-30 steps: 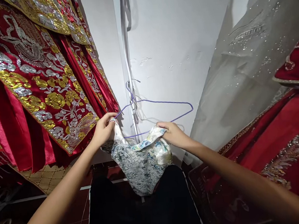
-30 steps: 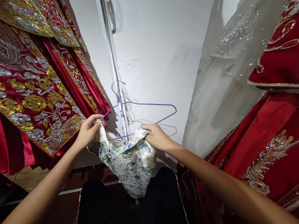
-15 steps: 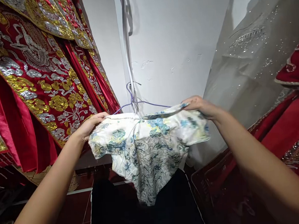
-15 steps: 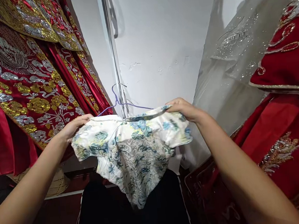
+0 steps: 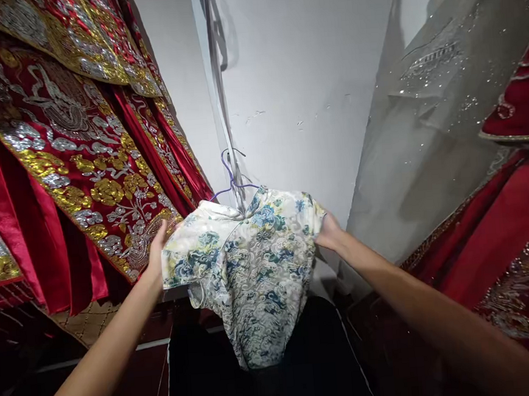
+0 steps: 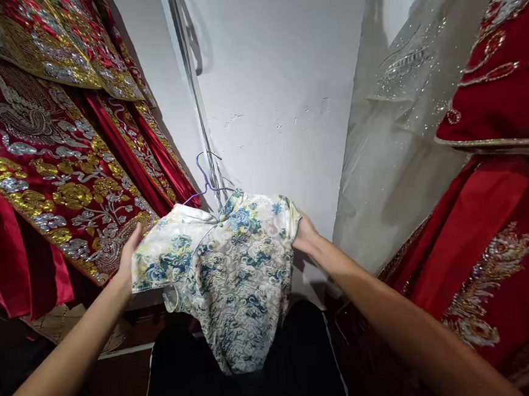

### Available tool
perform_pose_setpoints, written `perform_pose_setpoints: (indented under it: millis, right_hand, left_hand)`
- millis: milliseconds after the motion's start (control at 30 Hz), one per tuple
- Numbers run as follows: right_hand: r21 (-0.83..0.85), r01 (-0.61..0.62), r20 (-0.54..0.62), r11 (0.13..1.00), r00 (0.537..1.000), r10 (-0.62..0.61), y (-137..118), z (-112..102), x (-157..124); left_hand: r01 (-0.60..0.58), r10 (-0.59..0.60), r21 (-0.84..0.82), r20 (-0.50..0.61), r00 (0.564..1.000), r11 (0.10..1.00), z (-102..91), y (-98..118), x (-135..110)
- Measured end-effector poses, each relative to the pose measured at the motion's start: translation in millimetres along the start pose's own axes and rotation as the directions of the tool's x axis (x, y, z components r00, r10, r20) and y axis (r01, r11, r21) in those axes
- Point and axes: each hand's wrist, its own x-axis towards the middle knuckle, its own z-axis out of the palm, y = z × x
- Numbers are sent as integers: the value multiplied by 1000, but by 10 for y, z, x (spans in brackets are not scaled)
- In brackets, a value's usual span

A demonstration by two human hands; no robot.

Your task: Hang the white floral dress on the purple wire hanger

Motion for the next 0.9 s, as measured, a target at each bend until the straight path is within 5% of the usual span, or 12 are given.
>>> perform_pose_setpoints:
  millis: [100,233,333,433,500,567,600,733,900]
  right_hand:
    - [139,-45,-19,989,999,48,38,-134,335]
    - [264,-21,-82,964,996,44,-195,-195,607]
    - [280,15,-94,960,995,12,-504,-30,575]
    - [269,-27,180,963,983,-23,-664,175,399]
    - [181,-40,523,983,850,-61,-617,274,270]
    - [16,36,686,999,727,-37,-468,376,173]
    - [-77,95,676,992,737,-18,-374,443,140]
    - [-341,302,427,890,893,-139,-83,856,99]
    - [-416,379,238,827,923,-303,-45,1289,91]
  left_hand:
    - [11,-15,-48,-68,998,999,-39,149,-35]
    - [-232,261,359,-34,965,904,13,433,43]
    - [-273,325,534,-2,946,800,113,549,145]
    - [-242,319,602,-21,948,760,205,480,191]
    - [-257,291,523,17,957,813,255,381,181]
    - [-291,283,361,74,956,886,319,306,154]
    - [-314,300,282,91,949,907,363,291,137]
    - [-419,398,91,188,898,903,660,433,15]
    - [-304,348,-170,464,815,937,1063,795,-265]
